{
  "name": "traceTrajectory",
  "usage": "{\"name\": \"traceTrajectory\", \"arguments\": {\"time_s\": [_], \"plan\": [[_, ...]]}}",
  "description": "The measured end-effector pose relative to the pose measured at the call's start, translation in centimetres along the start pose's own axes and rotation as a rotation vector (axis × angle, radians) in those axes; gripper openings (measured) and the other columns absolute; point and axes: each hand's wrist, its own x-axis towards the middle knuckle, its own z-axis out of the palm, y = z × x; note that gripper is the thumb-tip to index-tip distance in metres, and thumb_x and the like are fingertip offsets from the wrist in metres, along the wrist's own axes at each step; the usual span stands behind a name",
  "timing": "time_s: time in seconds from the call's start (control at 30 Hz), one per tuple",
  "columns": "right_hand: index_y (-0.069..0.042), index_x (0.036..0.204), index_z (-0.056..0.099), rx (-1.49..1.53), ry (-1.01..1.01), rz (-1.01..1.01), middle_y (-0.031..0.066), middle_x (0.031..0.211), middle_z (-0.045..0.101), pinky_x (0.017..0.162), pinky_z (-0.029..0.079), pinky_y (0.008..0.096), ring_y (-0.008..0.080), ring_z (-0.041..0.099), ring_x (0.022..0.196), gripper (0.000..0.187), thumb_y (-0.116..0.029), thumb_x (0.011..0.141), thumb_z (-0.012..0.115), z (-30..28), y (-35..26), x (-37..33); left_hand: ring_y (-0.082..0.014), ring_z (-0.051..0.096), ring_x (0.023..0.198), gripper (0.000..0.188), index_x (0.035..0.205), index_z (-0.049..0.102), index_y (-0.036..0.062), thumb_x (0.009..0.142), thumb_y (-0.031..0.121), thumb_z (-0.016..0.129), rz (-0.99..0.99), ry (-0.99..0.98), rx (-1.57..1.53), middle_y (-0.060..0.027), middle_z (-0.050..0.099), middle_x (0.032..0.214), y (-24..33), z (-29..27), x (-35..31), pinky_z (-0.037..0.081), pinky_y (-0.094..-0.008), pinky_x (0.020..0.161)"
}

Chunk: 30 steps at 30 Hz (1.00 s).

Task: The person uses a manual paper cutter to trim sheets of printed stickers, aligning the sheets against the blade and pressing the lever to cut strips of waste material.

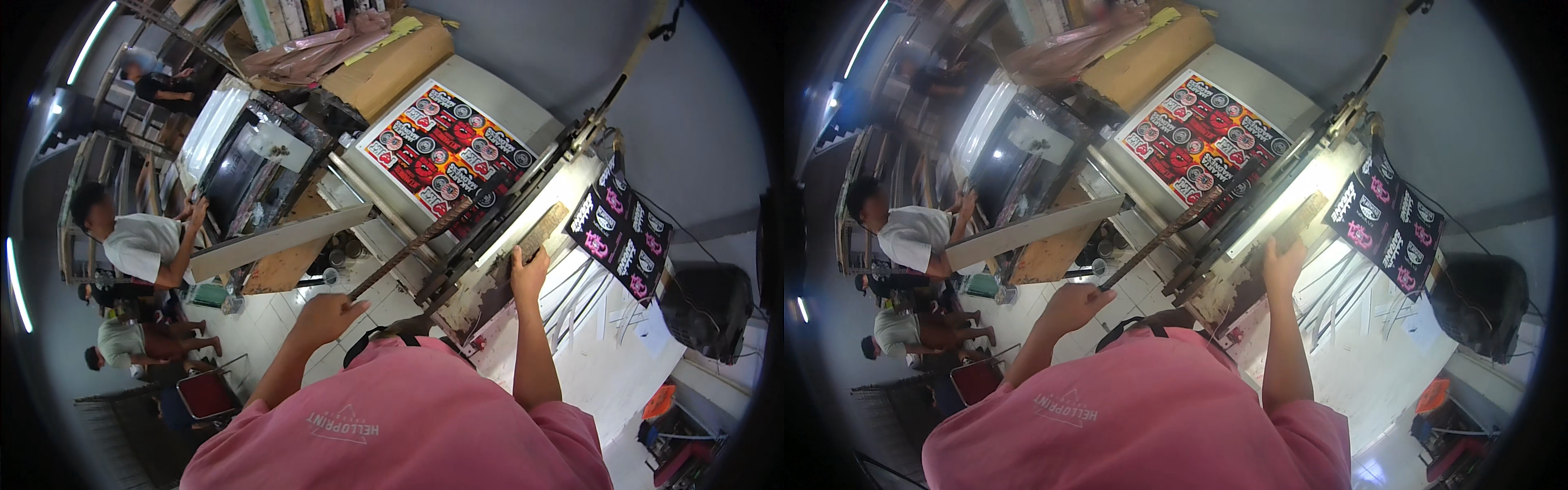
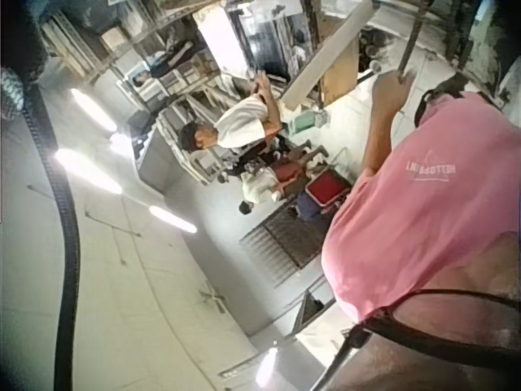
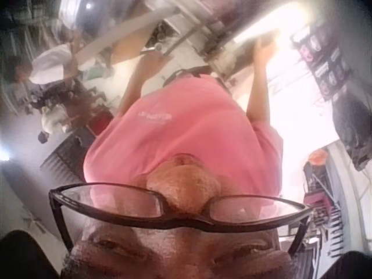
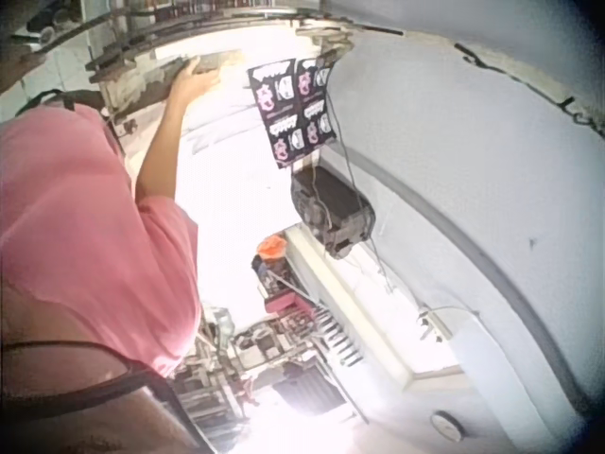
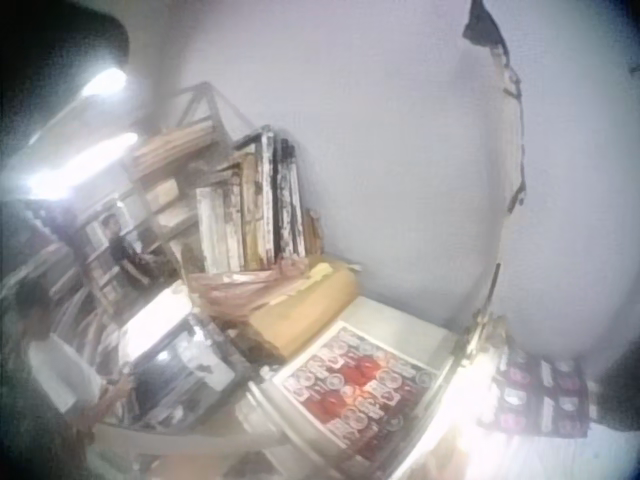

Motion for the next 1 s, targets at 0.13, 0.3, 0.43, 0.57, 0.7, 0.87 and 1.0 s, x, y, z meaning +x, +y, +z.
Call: {"name": "traceTrajectory", "arguments": {"time_s": [0.13, 0.3, 0.43, 0.57, 0.7, 0.87, 1.0], "plan": [[0.010, 0.138, 0.046, -0.003, 0.014, -0.007, 0.0329, 0.125, 0.053, 0.104, 0.042, 0.0487, 0.0475, 0.052, 0.120, 0.068, -0.034, 0.092, 0.070, 0.5, 0.4, -0.1, -0.0224, 0.062, 0.066, 0.033, 0.092, 0.070, -0.0007, 0.097, 0.032, 0.069, 0.309, 0.214, -0.398, -0.0139, 0.066, 0.075, 5.4, -1.6, 2.9, 0.048, -0.0351, 0.065], [0.011, 0.136, 0.050, -0.029, 0.047, -0.027, 0.0295, 0.121, 0.056, 0.103, 0.044, 0.0460, 0.0442, 0.056, 0.115, 0.068, -0.035, 0.092, 0.073, 1.5, 1.2, 0.1, -0.0145, 0.057, 0.062, 0.027, 0.091, 0.066, -0.0020, 0.100, 0.024, 0.066, 0.504, 0.536, -0.763, -0.0130, 0.063, 0.070, 9.2, -2.5, 12.3, 0.045, -0.0341, 0.059], [0.012, 0.140, 0.044, -0.022, 0.025, 0.026, 0.0324, 0.125, 0.052, 0.104, 0.043, 0.0493, 0.0481, 0.052, 0.119, 0.071, -0.034, 0.093, 0.071, 0.7, 1.0, 0.1, -0.0153, 0.059, 0.060, 0.027, 0.091, 0.066, -0.0035, 0.102, 0.020, 0.060, 0.471, 0.709, -0.637, -0.0134, 0.065, 0.069, 12.4, -5.2, 21.7, 0.046, -0.0335, 0.058], [0.011, 0.140, 0.043, -0.020, 0.032, 0.003, 0.0316, 0.126, 0.051, 0.105, 0.042, 0.0489, 0.0473, 0.051, 0.121, 0.070, -0.033, 0.093, 0.071, 1.2, 0.6, -0.1, -0.0314, 0.070, 0.072, 0.025, 0.089, 0.069, -0.0016, 0.097, 0.020, 0.060, 0.431, 0.922, -0.472, -0.0194, 0.070, 0.079, 8.7, -6.8, 39.5, 0.053, -0.0448, 0.068], [0.009, 0.143, 0.041, 0.042, 0.024, 0.068, 0.0313, 0.126, 0.051, 0.106, 0.042, 0.0485, 0.0465, 0.050, 0.122, 0.072, -0.032, 0.092, 0.071, 1.4, 0.3, 0.1, -0.0387, 0.071, 0.099, 0.033, 0.108, 0.074, 0.0001, 0.088, 0.026, 0.066, 0.212, 0.545, 0.547, -0.0242, 0.072, 0.108, 1.1, -8.1, 50.6, 0.056, -0.0480, 0.088], [0.009, 0.143, 0.041, 0.076, 0.008, 0.161, 0.0298, 0.122, 0.051, 0.100, 0.047, 0.0474, 0.0454, 0.054, 0.116, 0.073, -0.029, 0.089, 0.072, -0.2, -1.1, -0.3, -0.0420, 0.066, 0.110, 0.052, 0.114, 0.068, -0.0068, 0.090, 0.039, 0.067, 0.137, 0.489, 0.168, -0.0305, 0.069, 0.113, -2.5, -8.6, 55.2, 0.051, -0.0480, 0.097], [0.009, 0.143, 0.041, 0.065, 0.054, 0.154, 0.0273, 0.116, 0.051, 0.096, 0.048, 0.0472, 0.0435, 0.056, 0.111, 0.074, -0.029, 0.088, 0.072, 0.2, -0.6, -0.5, -0.0409, 0.068, 0.105, 0.047, 0.106, 0.071, -0.0035, 0.085, 0.038, 0.069, 0.212, 0.484, 0.125, -0.0288, 0.071, 0.109, -2.5, -9.0, 55.3, 0.051, -0.0466, 0.094]]}}
